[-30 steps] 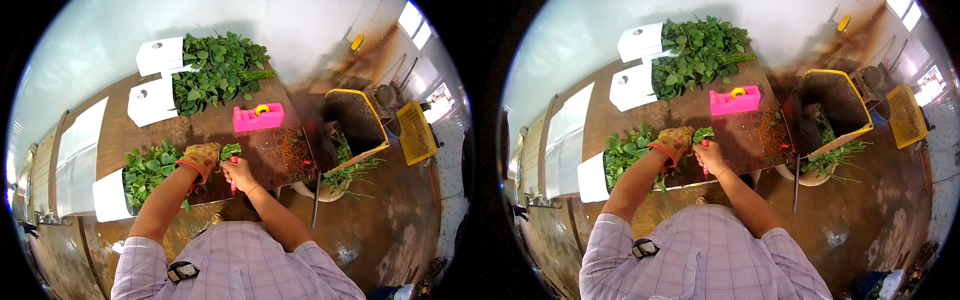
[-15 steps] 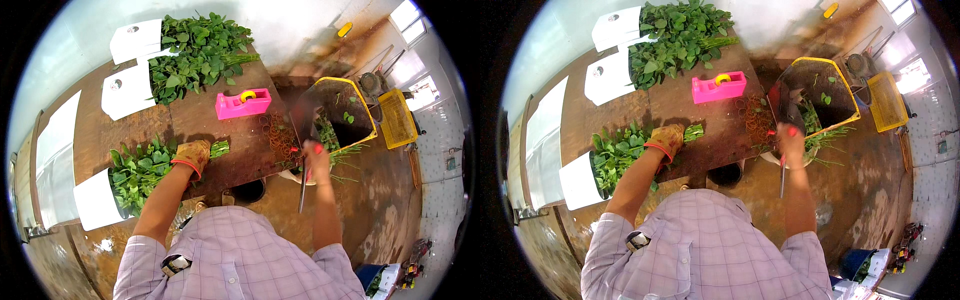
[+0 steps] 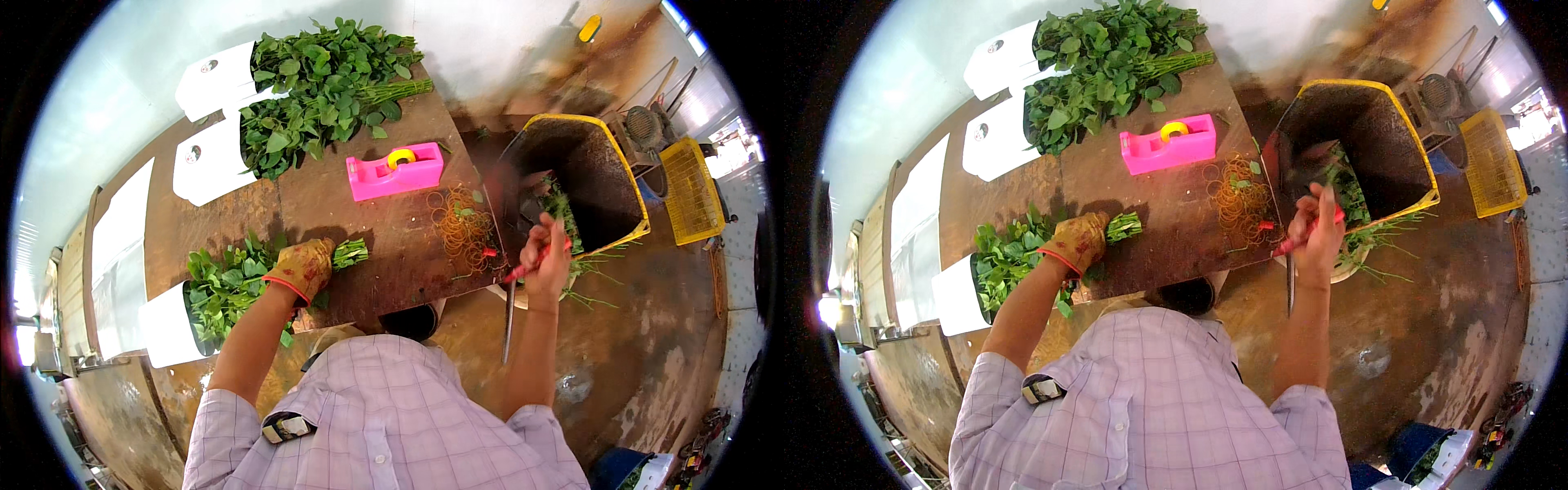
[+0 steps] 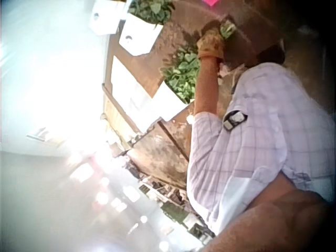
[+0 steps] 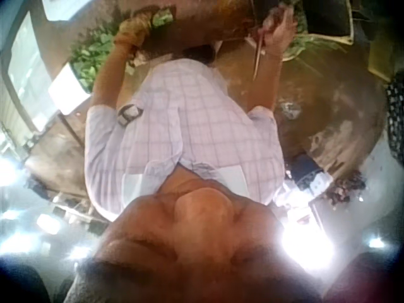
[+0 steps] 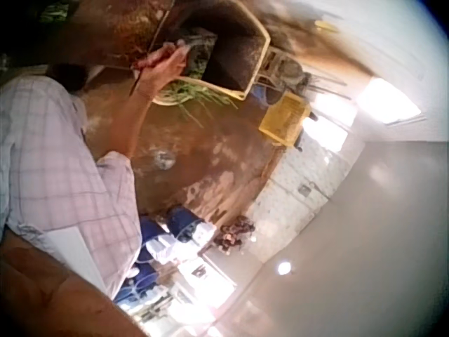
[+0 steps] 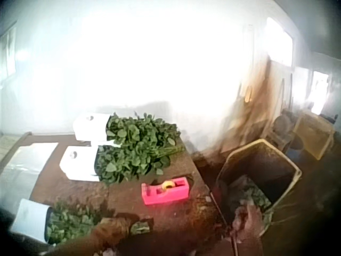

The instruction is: The person gathers leafy green vegetables on a wooden table, trims the stems with a red tool, and places the bunches into white foam boxes. The person also wraps some bunches in clear plastic film and uses a pink tape dispenser to seal the packages.

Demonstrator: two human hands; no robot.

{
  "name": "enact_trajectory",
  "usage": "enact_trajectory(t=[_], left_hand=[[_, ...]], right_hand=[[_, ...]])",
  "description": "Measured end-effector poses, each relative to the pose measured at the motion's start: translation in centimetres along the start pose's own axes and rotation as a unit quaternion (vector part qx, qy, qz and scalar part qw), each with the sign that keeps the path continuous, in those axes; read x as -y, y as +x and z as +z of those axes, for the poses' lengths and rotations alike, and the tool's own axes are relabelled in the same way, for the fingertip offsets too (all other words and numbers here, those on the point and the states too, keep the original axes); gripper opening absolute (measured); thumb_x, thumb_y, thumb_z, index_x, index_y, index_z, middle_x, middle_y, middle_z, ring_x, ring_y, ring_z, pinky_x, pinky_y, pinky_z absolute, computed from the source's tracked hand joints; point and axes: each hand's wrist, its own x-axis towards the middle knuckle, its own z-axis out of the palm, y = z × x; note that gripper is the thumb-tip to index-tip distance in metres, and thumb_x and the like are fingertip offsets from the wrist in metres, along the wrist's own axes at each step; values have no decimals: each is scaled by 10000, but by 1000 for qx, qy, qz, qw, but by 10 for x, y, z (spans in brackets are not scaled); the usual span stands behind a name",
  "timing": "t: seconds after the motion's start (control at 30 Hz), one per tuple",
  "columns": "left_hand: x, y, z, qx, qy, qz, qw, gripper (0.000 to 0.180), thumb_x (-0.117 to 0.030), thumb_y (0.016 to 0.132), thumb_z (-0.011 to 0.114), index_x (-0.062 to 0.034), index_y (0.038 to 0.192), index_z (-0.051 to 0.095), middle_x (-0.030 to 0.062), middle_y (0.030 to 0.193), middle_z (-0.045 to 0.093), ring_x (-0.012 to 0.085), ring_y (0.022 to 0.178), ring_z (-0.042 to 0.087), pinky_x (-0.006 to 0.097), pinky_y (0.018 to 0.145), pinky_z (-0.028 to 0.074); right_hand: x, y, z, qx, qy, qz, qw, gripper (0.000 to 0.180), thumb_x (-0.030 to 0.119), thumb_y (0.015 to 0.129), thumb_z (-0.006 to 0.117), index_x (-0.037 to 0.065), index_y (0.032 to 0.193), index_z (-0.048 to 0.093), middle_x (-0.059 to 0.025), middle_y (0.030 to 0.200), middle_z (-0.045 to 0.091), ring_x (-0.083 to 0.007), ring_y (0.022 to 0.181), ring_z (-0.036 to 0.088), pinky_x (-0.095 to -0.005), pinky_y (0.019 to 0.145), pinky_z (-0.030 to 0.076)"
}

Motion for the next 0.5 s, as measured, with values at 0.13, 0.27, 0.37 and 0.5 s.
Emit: enact_trajectory(t=[0.13, 0.27, 0.37, 0.5], left_hand=[[-2, 5, -9, 21, 7, -11, 1000, 357, -173, 779, 628, -62, 1106, 537, 157, 1027, 653, 318, 983, 647, 383, 812, 522], [7, -10, -18, -15, 7, 9, 1000, 324, -172, 789, 619, -74, 1088, 545, 135, 992, 653, 308, 964, 645, 378, 808, 520], [13, -31, -39, -48, -24, 17, 998, 263, -168, 802, 605, -85, 1049, 567, 125, 959, 653, 307, 924, 649, 381, 780, 526], [8, -49, -73, -29, -75, -5, 997, 262, -214, 818, 610, -114, 1060, 587, 93, 979, 647, 286, 936, 637, 381, 805, 514]], right_hand=[[-63, 52, 18, 95, -359, -86, 924, 287, 265, 856, 678, -1, 962, 660, -81, 687, 632, -156, 596, 591, -320, 578, 490], [-124, 82, 33, 160, -613, -140, 761, 333, 272, 804, 707, 17, 1001, 623, -214, 986, 619, -381, 946, 605, -436, 796, 477], [-128, 86, 34, 158, -629, -146, 747, 241, 209, 835, 649, -8, 909, 577, -215, 924, 583, -419, 921, 562, -475, 788, 450], [-132, 100, 10, 139, -552, -182, 802, 230, 195, 865, 637, -23, 918, 589, -211, 957, 575, -390, 877, 579, -442, 785, 458]])
